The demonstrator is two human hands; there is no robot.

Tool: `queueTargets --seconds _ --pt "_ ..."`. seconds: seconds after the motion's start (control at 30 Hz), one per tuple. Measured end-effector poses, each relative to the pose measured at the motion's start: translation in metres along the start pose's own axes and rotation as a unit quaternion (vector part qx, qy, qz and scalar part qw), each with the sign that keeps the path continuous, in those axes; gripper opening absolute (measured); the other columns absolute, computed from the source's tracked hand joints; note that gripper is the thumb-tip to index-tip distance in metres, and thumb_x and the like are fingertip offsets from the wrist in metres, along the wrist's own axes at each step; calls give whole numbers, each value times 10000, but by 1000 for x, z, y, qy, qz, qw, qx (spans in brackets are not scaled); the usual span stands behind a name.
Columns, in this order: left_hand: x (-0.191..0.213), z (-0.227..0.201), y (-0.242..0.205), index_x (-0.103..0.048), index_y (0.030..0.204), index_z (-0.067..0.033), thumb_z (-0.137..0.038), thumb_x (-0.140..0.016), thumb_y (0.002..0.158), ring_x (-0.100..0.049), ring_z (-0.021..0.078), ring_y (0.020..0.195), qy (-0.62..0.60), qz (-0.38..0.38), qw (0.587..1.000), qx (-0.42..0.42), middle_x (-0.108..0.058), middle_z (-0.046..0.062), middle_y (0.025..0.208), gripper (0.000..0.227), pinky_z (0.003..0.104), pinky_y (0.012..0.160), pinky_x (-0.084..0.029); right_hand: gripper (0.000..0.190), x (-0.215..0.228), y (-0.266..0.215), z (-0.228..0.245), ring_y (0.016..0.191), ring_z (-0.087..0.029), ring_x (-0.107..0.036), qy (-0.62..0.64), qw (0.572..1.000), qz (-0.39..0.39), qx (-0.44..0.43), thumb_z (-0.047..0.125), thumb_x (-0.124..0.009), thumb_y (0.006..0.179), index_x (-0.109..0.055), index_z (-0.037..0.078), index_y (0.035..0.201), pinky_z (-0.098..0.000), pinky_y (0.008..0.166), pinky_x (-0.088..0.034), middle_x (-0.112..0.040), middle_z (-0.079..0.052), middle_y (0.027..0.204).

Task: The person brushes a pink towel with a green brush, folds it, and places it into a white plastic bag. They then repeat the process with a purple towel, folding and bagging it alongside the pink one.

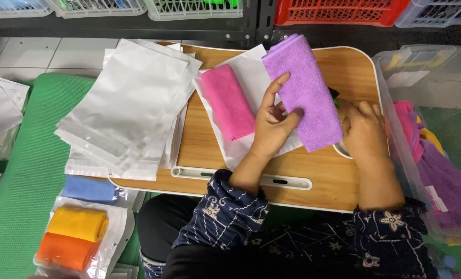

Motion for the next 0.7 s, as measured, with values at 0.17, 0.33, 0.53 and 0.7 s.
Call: queueTargets --seconds 0.17,0.33,0.53,0.7 --pt "-3 6 -1 -317 1283 -148 92 -470 777 -362 13 609 -6 42 999 13 -464 -61 871 581 135 577 -318 274 24 4 15 836 -327 -433 42 997 -64 15 122 -463 889 -578 19 1115 -400 744 -360 -526 -149 923" --pt "-16 5 -5 -259 1332 -142 111 -446 810 -270 8 528 38 109 993 30 -422 -97 1144 610 131 486 -252 531 31 9 26 868 -170 -486 527 834 -50 -158 398 -251 899 -419 -11 1194 -243 685 -411 -497 -120 1049" --pt "-22 12 -17 -459 1147 -113 16 -514 767 -574 175 811 113 113 987 34 -455 34 928 404 280 650 -520 311 5 5 25 796 -123 -521 672 714 -46 -194 116 -508 809 -466 52 1111 -268 729 -450 -524 -44 904" --pt "-35 -6 -44 -487 1062 -89 -27 -623 690 -512 401 953 344 128 930 -29 -406 167 1125 401 431 739 -491 247 -2 -6 13 836 -100 -527 701 667 -100 -234 108 -496 831 -457 108 1075 -254 760 -451 -507 -8 916"
Point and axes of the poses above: each hand's wrist, its own y-axis towards the middle knuckle, its own x-axis out of the back of the hand, z = x × y, the point moved 6 cm from there along y, towards the middle knuckle
